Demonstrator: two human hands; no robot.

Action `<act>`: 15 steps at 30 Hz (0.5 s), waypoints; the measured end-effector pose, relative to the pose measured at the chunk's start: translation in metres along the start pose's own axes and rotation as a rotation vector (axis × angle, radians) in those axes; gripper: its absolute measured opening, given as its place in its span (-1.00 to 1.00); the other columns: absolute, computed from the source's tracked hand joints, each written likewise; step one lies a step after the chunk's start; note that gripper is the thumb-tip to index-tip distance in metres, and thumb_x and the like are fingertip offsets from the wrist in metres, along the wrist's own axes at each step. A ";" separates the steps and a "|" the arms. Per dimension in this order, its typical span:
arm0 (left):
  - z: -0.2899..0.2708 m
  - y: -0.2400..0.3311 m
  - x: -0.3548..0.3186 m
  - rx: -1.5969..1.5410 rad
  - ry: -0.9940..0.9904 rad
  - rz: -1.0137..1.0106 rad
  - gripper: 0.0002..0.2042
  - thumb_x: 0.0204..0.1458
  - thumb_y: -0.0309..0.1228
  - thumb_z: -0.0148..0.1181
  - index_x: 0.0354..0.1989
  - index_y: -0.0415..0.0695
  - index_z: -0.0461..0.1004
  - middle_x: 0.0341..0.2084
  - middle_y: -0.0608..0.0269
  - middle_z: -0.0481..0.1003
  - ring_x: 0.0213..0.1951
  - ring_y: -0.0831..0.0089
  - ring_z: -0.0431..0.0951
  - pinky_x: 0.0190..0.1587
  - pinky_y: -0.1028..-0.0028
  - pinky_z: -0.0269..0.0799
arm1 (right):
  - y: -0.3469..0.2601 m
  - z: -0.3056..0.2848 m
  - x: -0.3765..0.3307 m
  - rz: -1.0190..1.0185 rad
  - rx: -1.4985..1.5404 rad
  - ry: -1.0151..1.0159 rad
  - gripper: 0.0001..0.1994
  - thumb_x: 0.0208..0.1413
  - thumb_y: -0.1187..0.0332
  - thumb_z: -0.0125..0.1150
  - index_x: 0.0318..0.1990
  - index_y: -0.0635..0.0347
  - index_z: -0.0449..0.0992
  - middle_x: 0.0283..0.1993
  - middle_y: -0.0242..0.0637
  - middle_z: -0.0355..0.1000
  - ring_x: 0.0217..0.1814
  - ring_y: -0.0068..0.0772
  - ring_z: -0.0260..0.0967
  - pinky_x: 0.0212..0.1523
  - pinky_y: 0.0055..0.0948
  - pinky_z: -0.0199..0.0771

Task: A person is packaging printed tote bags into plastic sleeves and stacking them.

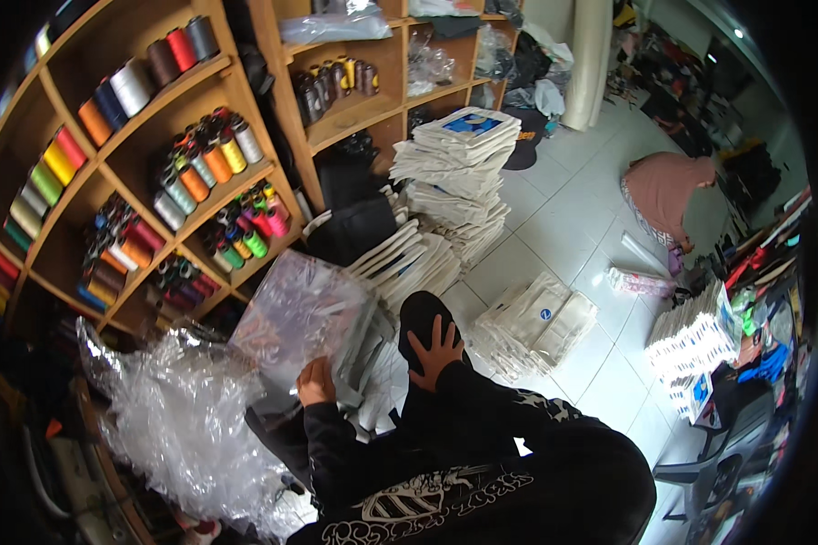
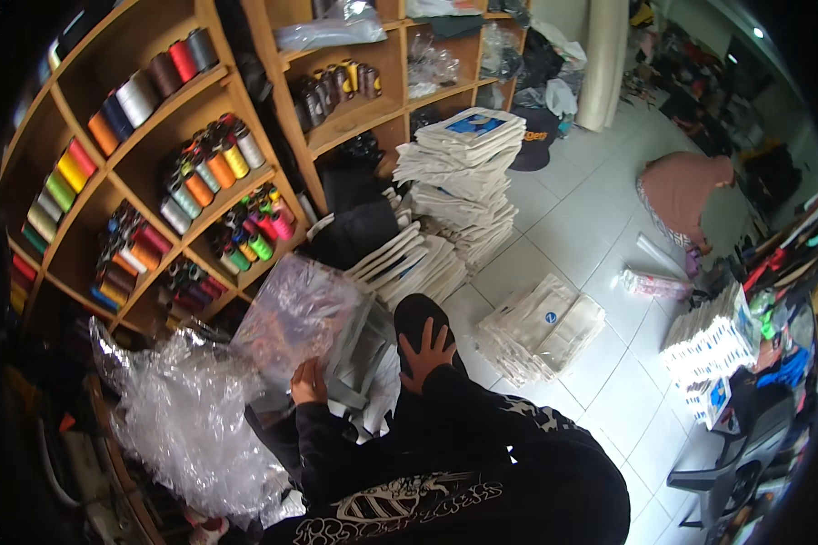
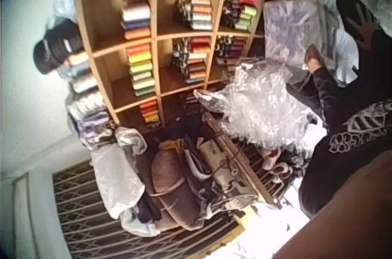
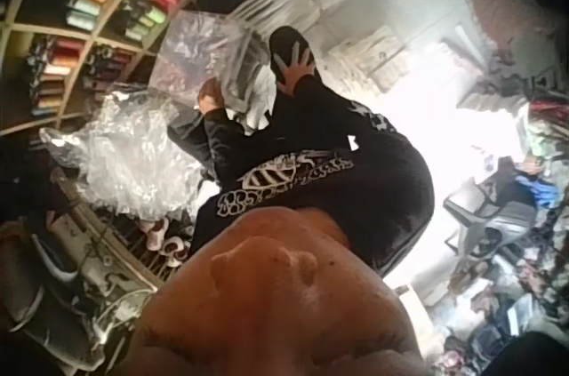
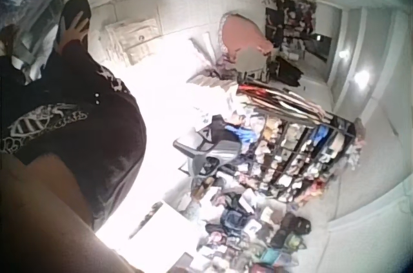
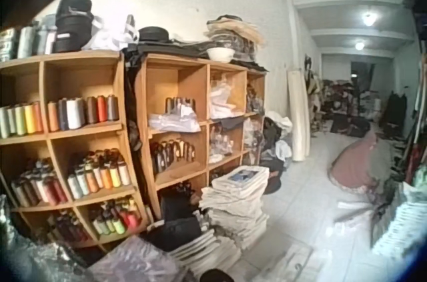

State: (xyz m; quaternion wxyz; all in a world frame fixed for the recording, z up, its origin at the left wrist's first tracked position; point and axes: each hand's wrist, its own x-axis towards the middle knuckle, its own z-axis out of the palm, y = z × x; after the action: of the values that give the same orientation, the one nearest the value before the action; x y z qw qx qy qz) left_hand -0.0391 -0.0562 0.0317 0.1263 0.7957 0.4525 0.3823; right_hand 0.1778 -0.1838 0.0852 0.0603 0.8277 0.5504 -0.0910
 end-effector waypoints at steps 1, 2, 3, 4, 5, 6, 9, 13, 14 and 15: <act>0.000 0.000 0.002 0.016 0.032 0.012 -0.88 -0.06 -0.42 0.04 -0.39 -0.14 0.48 -0.43 0.16 0.49 -0.35 0.19 0.48 -0.27 0.30 0.34 | 0.001 -0.003 0.000 -0.035 0.007 0.029 -0.21 -0.20 -0.16 0.06 0.24 -0.33 -0.10 0.28 0.24 -0.45 0.22 0.48 -0.25 -0.08 0.27 0.09; 0.000 -0.001 0.002 0.018 0.005 0.013 -0.86 -0.04 -0.43 0.01 -0.35 -0.16 0.46 -0.39 0.14 0.49 -0.31 0.19 0.48 -0.24 0.31 0.34 | 0.005 -0.001 0.001 -0.055 0.035 0.046 -0.23 -0.20 -0.17 0.07 0.22 -0.34 -0.04 0.27 0.24 -0.39 0.19 0.45 -0.16 -0.06 0.25 0.09; 0.000 -0.002 0.005 0.016 -0.002 0.022 -0.86 -0.04 -0.43 0.01 -0.35 -0.16 0.46 -0.39 0.14 0.49 -0.31 0.19 0.48 -0.24 0.31 0.34 | 0.011 -0.002 0.011 -0.045 0.042 0.046 -0.23 -0.20 -0.17 0.07 0.22 -0.34 -0.04 0.27 0.24 -0.39 0.19 0.45 -0.16 -0.06 0.25 0.09; 0.000 -0.001 0.008 0.079 -0.006 -0.038 -0.86 -0.04 -0.43 0.01 -0.32 -0.15 0.45 -0.36 0.13 0.48 -0.29 0.20 0.47 -0.23 0.31 0.34 | 0.021 -0.010 0.025 -0.036 0.221 -0.086 -0.25 -0.20 -0.17 0.09 0.20 -0.24 0.03 0.24 0.21 -0.24 0.17 0.35 -0.07 -0.02 0.15 0.12; 0.000 0.000 0.012 0.145 -0.006 -0.096 -0.85 -0.03 -0.44 0.00 -0.30 -0.15 0.44 -0.34 0.11 0.48 -0.26 0.20 0.47 -0.21 0.31 0.33 | 0.030 -0.013 0.038 -0.030 0.401 -0.215 -0.26 -0.20 -0.17 0.10 0.17 -0.14 0.10 0.21 0.19 -0.08 0.15 0.25 0.02 0.01 0.05 0.15; 0.008 0.009 0.021 0.126 -0.034 -0.102 -0.83 -0.06 -0.39 0.02 -0.29 -0.15 0.42 -0.26 0.13 0.46 -0.19 0.23 0.44 -0.19 0.30 0.33 | 0.063 0.024 0.070 -0.132 0.599 0.087 -0.29 -0.22 -0.14 0.15 0.07 0.10 0.25 -0.01 0.09 0.25 0.02 0.02 0.24 -0.03 -0.24 0.27; 0.009 -0.016 0.030 0.290 -0.147 -0.032 -0.81 -0.09 -0.33 0.05 -0.33 -0.14 0.41 -0.21 0.19 0.44 -0.14 0.23 0.41 -0.18 0.26 0.33 | 0.085 -0.026 0.163 -0.081 0.830 0.256 -0.39 -0.21 -0.05 0.18 -0.08 0.25 0.34 -0.27 -0.05 0.40 -0.20 -0.12 0.36 -0.16 -0.31 0.36; 0.053 -0.032 0.039 0.562 -0.625 -0.223 -0.74 -0.15 -0.21 0.08 -0.35 -0.09 0.34 -0.30 0.24 0.44 -0.13 0.19 0.40 -0.36 0.26 0.42 | 0.184 -0.073 0.321 0.110 1.170 0.624 -0.54 -0.16 0.15 0.21 -0.13 0.26 0.34 -0.43 -0.17 0.41 -0.35 -0.22 0.36 -0.27 -0.34 0.36; 0.091 -0.027 0.037 0.526 -0.573 -0.063 -0.75 -0.14 -0.20 0.06 -0.36 -0.08 0.33 -0.36 0.24 0.43 -0.25 0.20 0.44 -0.46 0.28 0.41 | 0.273 -0.069 0.341 0.265 1.244 0.637 -0.54 -0.14 0.16 0.20 -0.12 0.26 0.33 -0.45 -0.15 0.41 -0.35 -0.20 0.37 -0.26 -0.31 0.36; 0.048 -0.084 0.016 0.690 -0.489 -0.063 -0.76 -0.12 -0.19 0.04 -0.38 -0.08 0.32 -0.42 0.24 0.43 -0.37 0.20 0.48 -0.55 0.30 0.41 | 0.183 -0.102 0.354 0.369 1.445 0.495 -0.53 -0.13 0.15 0.19 -0.11 0.28 0.33 -0.40 -0.08 0.42 -0.28 -0.14 0.38 -0.22 -0.27 0.35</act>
State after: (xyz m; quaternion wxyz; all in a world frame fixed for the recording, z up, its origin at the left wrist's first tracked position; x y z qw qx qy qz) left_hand -0.0513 0.0110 -0.0386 -0.0321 0.8445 0.5345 0.0043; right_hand 0.4893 0.0848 0.1078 -0.6032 0.7362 0.2057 -0.2276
